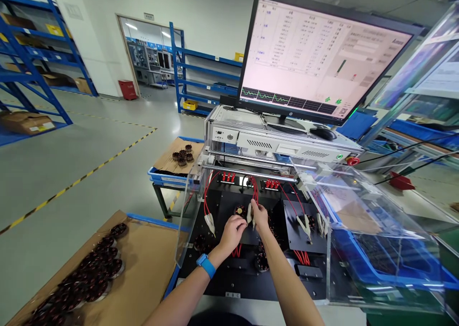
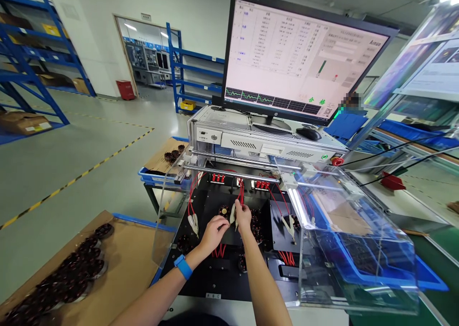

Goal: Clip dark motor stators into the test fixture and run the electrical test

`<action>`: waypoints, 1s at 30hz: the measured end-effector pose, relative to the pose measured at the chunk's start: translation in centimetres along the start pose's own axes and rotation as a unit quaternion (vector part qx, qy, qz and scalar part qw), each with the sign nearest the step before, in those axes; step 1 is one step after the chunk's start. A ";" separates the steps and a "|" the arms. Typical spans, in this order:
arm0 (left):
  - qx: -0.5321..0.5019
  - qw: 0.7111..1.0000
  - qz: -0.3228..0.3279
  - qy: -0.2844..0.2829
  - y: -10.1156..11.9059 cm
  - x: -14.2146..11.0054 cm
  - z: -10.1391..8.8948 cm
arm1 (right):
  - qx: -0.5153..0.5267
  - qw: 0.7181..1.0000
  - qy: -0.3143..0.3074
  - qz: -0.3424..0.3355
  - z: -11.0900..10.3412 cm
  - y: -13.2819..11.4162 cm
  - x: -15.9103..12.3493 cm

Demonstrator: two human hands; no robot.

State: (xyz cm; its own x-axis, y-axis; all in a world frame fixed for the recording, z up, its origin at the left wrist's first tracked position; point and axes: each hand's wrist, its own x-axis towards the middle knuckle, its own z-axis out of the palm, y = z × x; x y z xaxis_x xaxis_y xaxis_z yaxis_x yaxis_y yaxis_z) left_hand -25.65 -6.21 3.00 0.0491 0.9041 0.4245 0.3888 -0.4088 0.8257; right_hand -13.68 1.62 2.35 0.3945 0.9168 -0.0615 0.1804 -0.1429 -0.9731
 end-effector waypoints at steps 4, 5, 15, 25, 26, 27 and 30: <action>-0.014 1.000 -0.006 0.010 0.3 0.0 -0.1 | 0.003 1.000 0.026 0.014 -0.2 1.1 0.4; -0.015 1.000 -0.007 0.008 0.3 0.1 -0.1 | -0.005 0.999 0.041 0.013 -0.2 1.3 0.5; -0.013 1.000 -0.003 0.008 -0.1 0.1 0.0 | -0.052 0.994 0.098 0.012 -0.1 2.2 1.0; -0.021 1.000 -0.006 0.004 -0.1 0.1 0.0 | -0.023 0.995 0.097 0.020 -0.4 2.1 0.2; -0.020 1.000 -0.006 0.003 0.0 0.1 0.0 | -0.024 0.994 0.103 0.018 -0.4 2.1 0.3; -0.019 1.000 -0.007 0.001 0.0 0.0 0.0 | -0.027 0.994 0.110 0.015 -0.4 2.1 0.3; -0.021 1.000 -0.018 -0.001 -0.2 0.0 -0.1 | -0.028 0.992 0.120 0.008 -0.4 2.2 0.5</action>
State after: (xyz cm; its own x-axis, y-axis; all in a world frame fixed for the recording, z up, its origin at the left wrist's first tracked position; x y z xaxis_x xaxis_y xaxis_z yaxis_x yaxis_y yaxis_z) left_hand -25.80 -6.18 2.88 0.0386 0.9184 0.3937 0.3515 -0.3813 0.8550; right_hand -12.74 1.59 0.29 0.5991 0.8005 -0.0156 0.2195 -0.1830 -0.9583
